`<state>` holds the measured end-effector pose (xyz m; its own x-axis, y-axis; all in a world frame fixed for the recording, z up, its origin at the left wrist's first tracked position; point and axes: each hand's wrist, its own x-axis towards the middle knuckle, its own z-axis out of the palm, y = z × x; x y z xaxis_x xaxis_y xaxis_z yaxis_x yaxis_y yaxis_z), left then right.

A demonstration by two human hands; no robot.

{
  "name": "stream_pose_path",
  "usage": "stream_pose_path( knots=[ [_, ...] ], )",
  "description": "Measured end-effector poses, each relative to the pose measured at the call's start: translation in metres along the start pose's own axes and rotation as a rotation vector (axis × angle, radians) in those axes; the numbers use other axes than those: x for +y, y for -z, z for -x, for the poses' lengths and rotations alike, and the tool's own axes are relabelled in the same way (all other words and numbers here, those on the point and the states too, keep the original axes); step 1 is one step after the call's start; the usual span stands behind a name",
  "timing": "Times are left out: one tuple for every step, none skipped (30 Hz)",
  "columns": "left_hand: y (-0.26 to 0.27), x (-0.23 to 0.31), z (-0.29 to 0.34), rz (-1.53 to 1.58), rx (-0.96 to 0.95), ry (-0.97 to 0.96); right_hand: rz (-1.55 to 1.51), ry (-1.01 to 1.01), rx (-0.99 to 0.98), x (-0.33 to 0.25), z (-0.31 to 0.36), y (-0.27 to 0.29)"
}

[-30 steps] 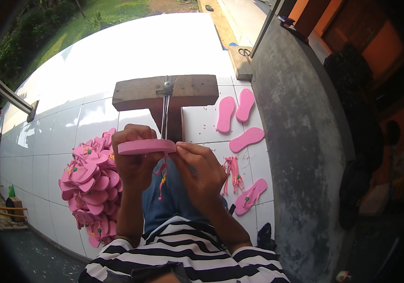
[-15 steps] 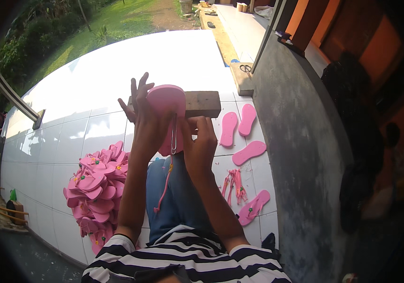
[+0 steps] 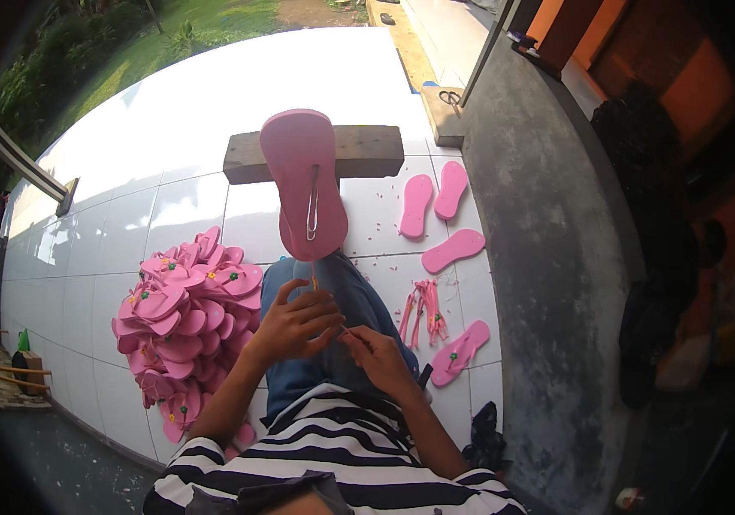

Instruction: The person assembles flip-flops by using a metal insertion tool to pull rubber straps through pre-cut holes in pink foam soles, then places the completed footwear onto a pile.

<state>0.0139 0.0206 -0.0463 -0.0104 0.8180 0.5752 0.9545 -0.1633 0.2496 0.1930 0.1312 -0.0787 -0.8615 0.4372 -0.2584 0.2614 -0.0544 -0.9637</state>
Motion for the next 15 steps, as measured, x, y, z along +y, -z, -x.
stream_pose_path(
  knots=[
    [-0.003, 0.004, -0.001, -0.046, 0.019, -0.002, 0.013, -0.004, 0.087, 0.000, 0.006, 0.013],
    [-0.005, 0.007, -0.004, -0.073, 0.048, -0.001, 0.021, 0.016, 0.173, -0.003, 0.008, 0.022],
    [-0.009, 0.010, -0.008, -0.097, 0.081, -0.004, 0.031, 0.037, 0.264, -0.012, 0.008, 0.029],
    [-0.012, 0.013, -0.013, -0.121, 0.112, -0.006, -0.090, 0.058, 0.329, -0.019, 0.005, 0.030],
    [-0.017, 0.015, -0.016, -0.101, 0.155, 0.033, -0.203, 0.076, 0.391, -0.023, -0.004, 0.029],
    [-0.023, 0.016, -0.022, -0.074, 0.203, 0.063, -0.311, 0.101, 0.461, -0.030, -0.013, 0.026],
    [-0.029, 0.017, -0.028, -0.055, 0.250, 0.097, -0.423, 0.129, 0.521, -0.035, -0.024, 0.023],
    [-0.034, 0.017, -0.035, -0.059, 0.300, 0.114, -0.547, 0.122, 0.521, -0.043, -0.030, 0.021],
    [-0.037, 0.017, -0.043, -0.069, 0.348, 0.135, -0.543, 0.198, 0.554, -0.051, -0.038, 0.017],
    [-0.040, 0.018, -0.048, -0.086, 0.391, 0.160, -0.545, 0.269, 0.580, -0.058, -0.045, 0.010],
    [-0.043, 0.017, -0.052, -0.087, 0.424, 0.174, -0.547, 0.339, 0.605, -0.066, -0.051, 0.003],
    [-0.048, 0.016, -0.055, -0.091, 0.456, 0.191, -0.442, 0.367, 0.627, -0.077, -0.053, -0.003],
    [-0.050, 0.016, -0.058, -0.089, 0.484, 0.204, -0.414, 0.405, 0.620, -0.087, -0.056, -0.008],
    [-0.049, 0.018, -0.059, -0.056, 0.497, 0.222, -0.387, 0.443, 0.613, -0.096, -0.060, -0.011],
    [-0.045, 0.018, -0.060, -0.031, 0.532, 0.232, -0.355, 0.484, 0.610, -0.105, -0.063, -0.012]
  ],
)
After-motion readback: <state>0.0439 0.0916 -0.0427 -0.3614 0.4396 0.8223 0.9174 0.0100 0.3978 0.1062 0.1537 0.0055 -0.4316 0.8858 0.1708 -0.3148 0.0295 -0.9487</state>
